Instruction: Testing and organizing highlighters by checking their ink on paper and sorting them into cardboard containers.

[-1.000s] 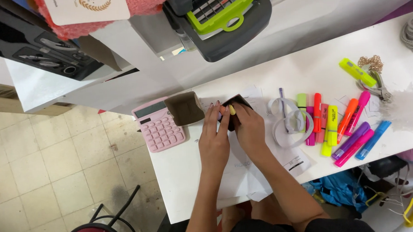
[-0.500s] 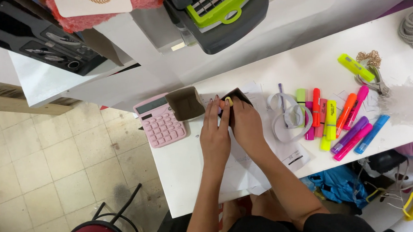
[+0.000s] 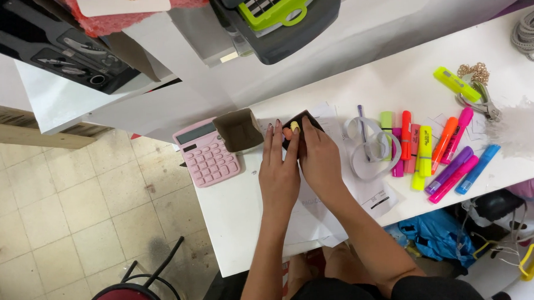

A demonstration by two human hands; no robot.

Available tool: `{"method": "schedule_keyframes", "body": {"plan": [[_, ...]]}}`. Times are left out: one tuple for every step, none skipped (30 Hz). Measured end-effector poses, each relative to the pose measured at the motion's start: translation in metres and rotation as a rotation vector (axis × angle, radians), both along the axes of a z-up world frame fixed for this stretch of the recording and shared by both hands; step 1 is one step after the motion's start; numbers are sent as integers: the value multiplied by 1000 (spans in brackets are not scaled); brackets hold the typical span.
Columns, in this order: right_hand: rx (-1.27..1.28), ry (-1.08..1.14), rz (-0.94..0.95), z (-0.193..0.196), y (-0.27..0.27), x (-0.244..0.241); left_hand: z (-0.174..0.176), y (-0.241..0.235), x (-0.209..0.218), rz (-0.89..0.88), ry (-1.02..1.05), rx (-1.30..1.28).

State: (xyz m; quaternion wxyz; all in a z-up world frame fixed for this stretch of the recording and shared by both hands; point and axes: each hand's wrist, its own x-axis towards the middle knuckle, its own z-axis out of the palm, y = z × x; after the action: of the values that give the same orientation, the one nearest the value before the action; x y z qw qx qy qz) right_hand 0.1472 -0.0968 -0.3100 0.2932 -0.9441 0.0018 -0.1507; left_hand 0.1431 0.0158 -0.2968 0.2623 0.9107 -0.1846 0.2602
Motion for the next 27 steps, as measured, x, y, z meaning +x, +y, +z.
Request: {"method": "schedule_keyframes", "body": {"plan": [[1,3,-3,-3,-1,-1,2,0,-2,-3,3,1],[-1,-44,-16,-6,-2,-1,4,-1,-1,5,-13,-12],[-3,-91,-28,-9,-3,0,6,-2,-1,13,-29,-24],[-2,-90,-31,-10,-4,-1,8,-3,-2,10,-28,-24],[-13,-125,-41,-12,-6,-2,10,-3,-2,15,-41,-39],[-23,-155,-55,-14,-7,-6,12,-4,-4,15,-50,-53],[-21,-149,-63,-14,-8,-10,14,-4,-8,7,-44,-51],[-20,-212,-79,-14,-9,-13,17,-5,-9,13,-51,-74],[-20,-275,-96,-13,-11,-15,21,-7,-11,18,-57,-97],[-21,-277,-103,-9,-13,-18,21,-9,-13,11,-59,-98],[-28,-319,-121,-4,-15,-21,21,-12,-14,0,-76,-135],[-36,-358,-142,0,-18,-25,21,-14,-17,-13,-90,-172],[-37,-357,-151,7,-21,-27,23,-19,-18,-23,-88,-172],[-43,-383,-172,14,-23,-31,25,-23,-20,-41,-88,-194],[-50,-408,-194,21,-26,-35,27,-27,-23,-59,-88,-216],[-52,-405,-206,23,-31,-39,27,-32,-25,-72,-84,-216],[-53,-405,-221,25,-36,-44,27,-36,-28,-94,-77,-221],[-55,-406,-236,27,-42,-47,27,-42,-29,-118,-73,-227],[-59,-406,-249,24,-50,-51,26,-47,-31,-131,-72,-229],[-72,-403,-267,21,-57,-56,26,-51,-34,-158,-59,-235],[-84,-400,-285,18,-64,-62,26,-55,-37,-185,-45,-240],[-87,-397,-300,19,-69,-67,27,-60,-40,-200,-42,-240],[-95,-382,-314,20,-74,-73,27,-64,-43,-222,-21,-243],[-102,-367,-329,21,-80,-78,28,-69,-45,-244,-2,-246],[-104,-367,-343,24,-84,-83,30,-73,-45,-258,0,-246],[-75,-357,-348,28,-87,-89,32,-77,-47,-275,12,-244],[-45,-348,-352,31,-91,-95,33,-80,-49,-291,23,-243]]}}
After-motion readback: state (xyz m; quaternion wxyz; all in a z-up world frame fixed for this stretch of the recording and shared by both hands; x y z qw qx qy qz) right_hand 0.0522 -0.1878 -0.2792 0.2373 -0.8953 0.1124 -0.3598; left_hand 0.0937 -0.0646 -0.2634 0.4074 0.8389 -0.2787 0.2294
